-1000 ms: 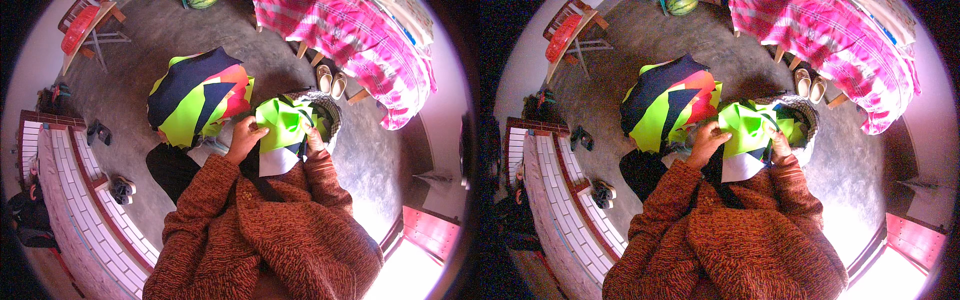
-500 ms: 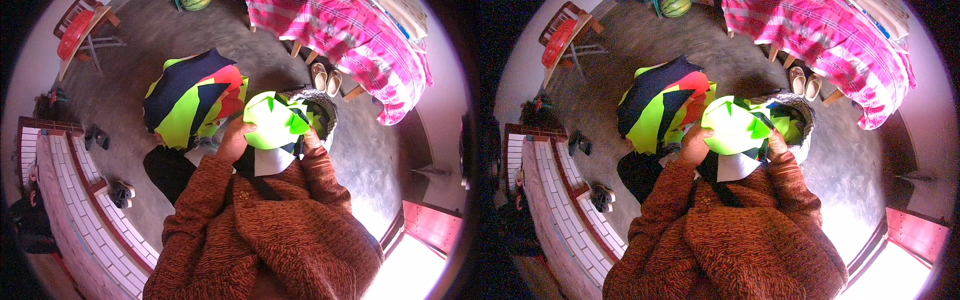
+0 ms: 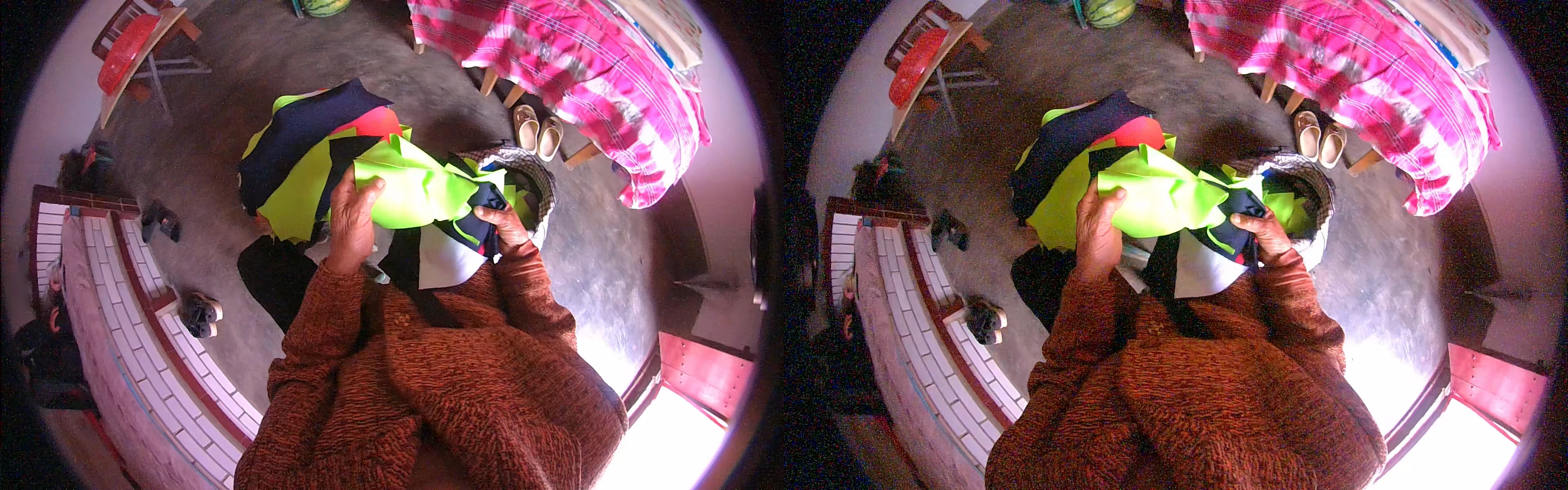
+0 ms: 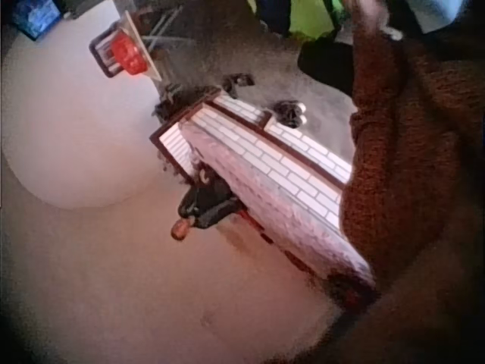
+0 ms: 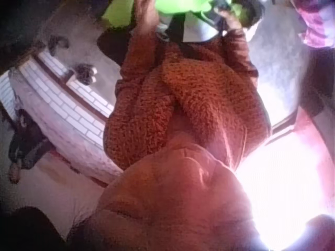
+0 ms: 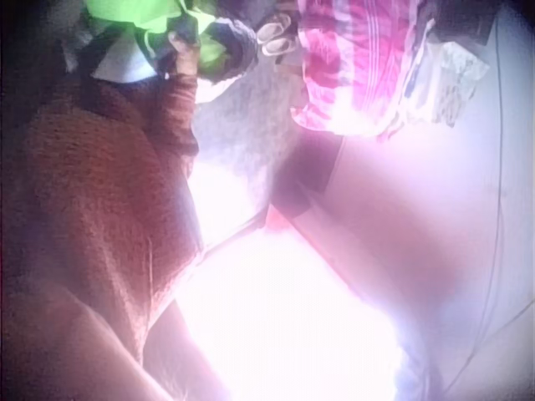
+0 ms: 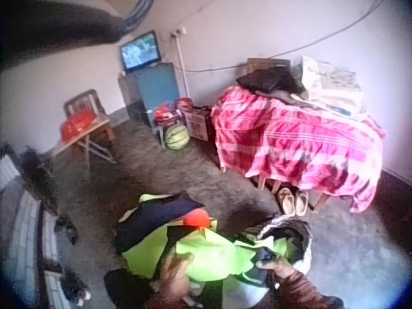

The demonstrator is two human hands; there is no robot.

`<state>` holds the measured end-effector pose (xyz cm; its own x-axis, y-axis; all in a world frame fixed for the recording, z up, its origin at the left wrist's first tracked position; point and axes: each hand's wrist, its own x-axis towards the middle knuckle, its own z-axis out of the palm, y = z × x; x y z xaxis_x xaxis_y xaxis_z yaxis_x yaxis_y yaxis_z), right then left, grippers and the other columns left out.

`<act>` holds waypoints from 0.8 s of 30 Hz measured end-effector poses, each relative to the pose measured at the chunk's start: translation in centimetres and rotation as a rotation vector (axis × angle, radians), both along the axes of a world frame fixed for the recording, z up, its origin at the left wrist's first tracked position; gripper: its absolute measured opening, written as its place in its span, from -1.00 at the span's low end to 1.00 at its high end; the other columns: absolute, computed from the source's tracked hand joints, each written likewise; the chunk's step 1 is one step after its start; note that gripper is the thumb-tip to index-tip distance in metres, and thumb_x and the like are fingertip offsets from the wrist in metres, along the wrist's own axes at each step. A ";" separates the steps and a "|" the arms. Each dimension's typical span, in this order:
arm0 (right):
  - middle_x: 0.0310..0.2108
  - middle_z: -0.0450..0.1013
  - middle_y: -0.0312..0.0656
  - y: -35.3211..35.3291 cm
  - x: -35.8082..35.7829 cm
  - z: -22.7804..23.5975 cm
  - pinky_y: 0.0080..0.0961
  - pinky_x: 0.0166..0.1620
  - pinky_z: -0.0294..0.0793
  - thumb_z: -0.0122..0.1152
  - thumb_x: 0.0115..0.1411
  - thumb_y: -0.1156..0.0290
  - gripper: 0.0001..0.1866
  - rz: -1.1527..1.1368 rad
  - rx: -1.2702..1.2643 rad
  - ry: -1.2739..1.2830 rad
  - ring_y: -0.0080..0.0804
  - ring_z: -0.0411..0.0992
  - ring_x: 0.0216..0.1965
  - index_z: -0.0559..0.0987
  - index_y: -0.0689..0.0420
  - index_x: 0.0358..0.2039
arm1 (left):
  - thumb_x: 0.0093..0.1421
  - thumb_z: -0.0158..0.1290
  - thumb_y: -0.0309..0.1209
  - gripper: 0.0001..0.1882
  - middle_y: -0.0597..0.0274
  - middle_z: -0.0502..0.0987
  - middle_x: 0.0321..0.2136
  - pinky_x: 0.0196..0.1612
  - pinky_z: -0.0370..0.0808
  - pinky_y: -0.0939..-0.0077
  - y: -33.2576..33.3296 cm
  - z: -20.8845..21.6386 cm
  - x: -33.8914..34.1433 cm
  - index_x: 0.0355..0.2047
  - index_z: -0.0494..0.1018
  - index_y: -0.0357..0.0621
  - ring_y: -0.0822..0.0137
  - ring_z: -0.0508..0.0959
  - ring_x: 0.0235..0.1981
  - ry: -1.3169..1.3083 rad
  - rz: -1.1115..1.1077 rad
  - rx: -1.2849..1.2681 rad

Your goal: The person sits on the floor and assembles a colorful paper decoration by hand. They fold and attach various colored paper pieces, including green, red, and blue, to a central structure, occasionally picking up additional pieces from a basket.

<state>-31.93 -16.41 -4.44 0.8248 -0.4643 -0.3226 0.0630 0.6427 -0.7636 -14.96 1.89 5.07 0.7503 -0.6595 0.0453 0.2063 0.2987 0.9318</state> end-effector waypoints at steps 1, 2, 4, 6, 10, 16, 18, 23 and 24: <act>-0.27 0.50 -0.26 0.0 0.0 -0.1 -0.52 -0.13 0.47 0.33 -0.09 0.52 -0.53 0.004 0.009 0.031 -0.46 0.48 -0.30 0.46 0.20 -0.10 | 0.16 -0.05 -0.47 -0.73 0.22 0.50 -0.26 -0.16 0.40 0.58 0.3 0.0 0.1 -0.12 0.37 -0.30 0.48 0.47 -0.27 -0.003 0.020 -0.007; -0.27 0.50 -0.26 -0.1 -0.2 -0.3 -0.51 -0.14 0.47 0.32 -0.10 0.53 -0.53 0.005 0.002 0.040 -0.45 0.48 -0.30 0.47 0.20 -0.10 | 0.17 -0.04 -0.48 -0.75 0.23 0.50 -0.27 -0.17 0.40 0.59 0.4 0.0 0.1 -0.14 0.37 -0.29 0.49 0.47 -0.28 -0.005 0.040 -0.014; -0.28 0.50 -0.25 0.1 -0.3 0.2 -0.49 -0.17 0.48 0.30 -0.11 0.52 -0.54 -0.004 0.001 0.042 -0.44 0.48 -0.30 0.48 0.20 -0.12 | 0.17 -0.03 -0.53 -0.82 0.28 0.50 -0.32 -0.23 0.42 0.62 0.7 0.3 0.5 -0.20 0.38 -0.26 0.54 0.46 -0.33 -0.032 0.084 -0.018; -0.26 0.50 -0.24 0.1 -0.3 -0.3 -0.51 -0.14 0.46 0.30 -0.10 0.53 -0.55 -0.011 0.004 0.048 -0.44 0.48 -0.29 0.48 0.21 -0.12 | 0.14 -0.01 -0.51 -0.81 0.25 0.51 -0.31 -0.22 0.43 0.60 1.0 1.0 0.9 -0.21 0.39 -0.26 0.49 0.48 -0.33 -0.015 0.163 0.001; -0.26 0.51 -0.26 0.1 -0.3 0.1 -0.52 -0.12 0.43 0.28 -0.08 0.54 -0.57 0.004 -0.005 0.043 -0.47 0.47 -0.28 0.49 0.20 -0.12 | 0.14 0.01 -0.51 -0.83 0.30 0.51 -0.37 -0.30 0.46 0.61 1.2 -0.2 1.7 -0.24 0.40 -0.23 0.50 0.49 -0.39 -0.037 0.078 0.143; -0.27 0.51 -0.28 0.0 -0.3 -0.7 -0.54 -0.13 0.43 0.29 -0.08 0.53 -0.58 -0.004 -0.004 0.021 -0.49 0.47 -0.29 0.50 0.19 -0.13 | 0.15 -0.01 -0.44 -0.85 0.26 0.51 -0.36 -0.29 0.46 0.60 -0.3 4.1 2.9 -0.29 0.39 -0.23 0.48 0.50 -0.37 0.041 -0.039 0.040; -0.28 0.51 -0.29 0.0 -0.4 -0.5 -0.54 -0.13 0.43 0.29 -0.08 0.54 -0.59 -0.011 -0.007 0.020 -0.49 0.47 -0.29 0.50 0.18 -0.13 | 0.15 0.01 -0.38 -0.80 0.23 0.51 -0.31 -0.22 0.47 0.53 -0.6 5.9 4.4 -0.26 0.40 -0.21 0.43 0.51 -0.31 0.052 -0.027 -0.096; -0.30 0.51 -0.30 0.1 -0.4 0.1 -0.54 -0.13 0.42 0.30 -0.08 0.54 -0.60 -0.016 -0.016 0.032 -0.50 0.47 -0.28 0.51 0.18 -0.15 | 0.15 0.04 -0.36 -0.71 0.21 0.48 -0.22 -0.15 0.47 0.42 0.8 8.3 7.2 -0.14 0.39 -0.21 0.36 0.49 -0.20 0.041 0.178 -0.247; -0.30 0.51 -0.30 0.2 -0.3 0.2 -0.54 -0.13 0.42 0.30 -0.08 0.54 -0.60 -0.017 -0.014 0.036 -0.50 0.47 -0.29 0.51 0.17 -0.16 | 0.15 0.04 -0.36 -0.71 0.23 0.48 -0.21 -0.16 0.47 0.43 1.5 7.6 7.7 -0.14 0.39 -0.21 0.36 0.49 -0.20 0.099 0.195 -0.211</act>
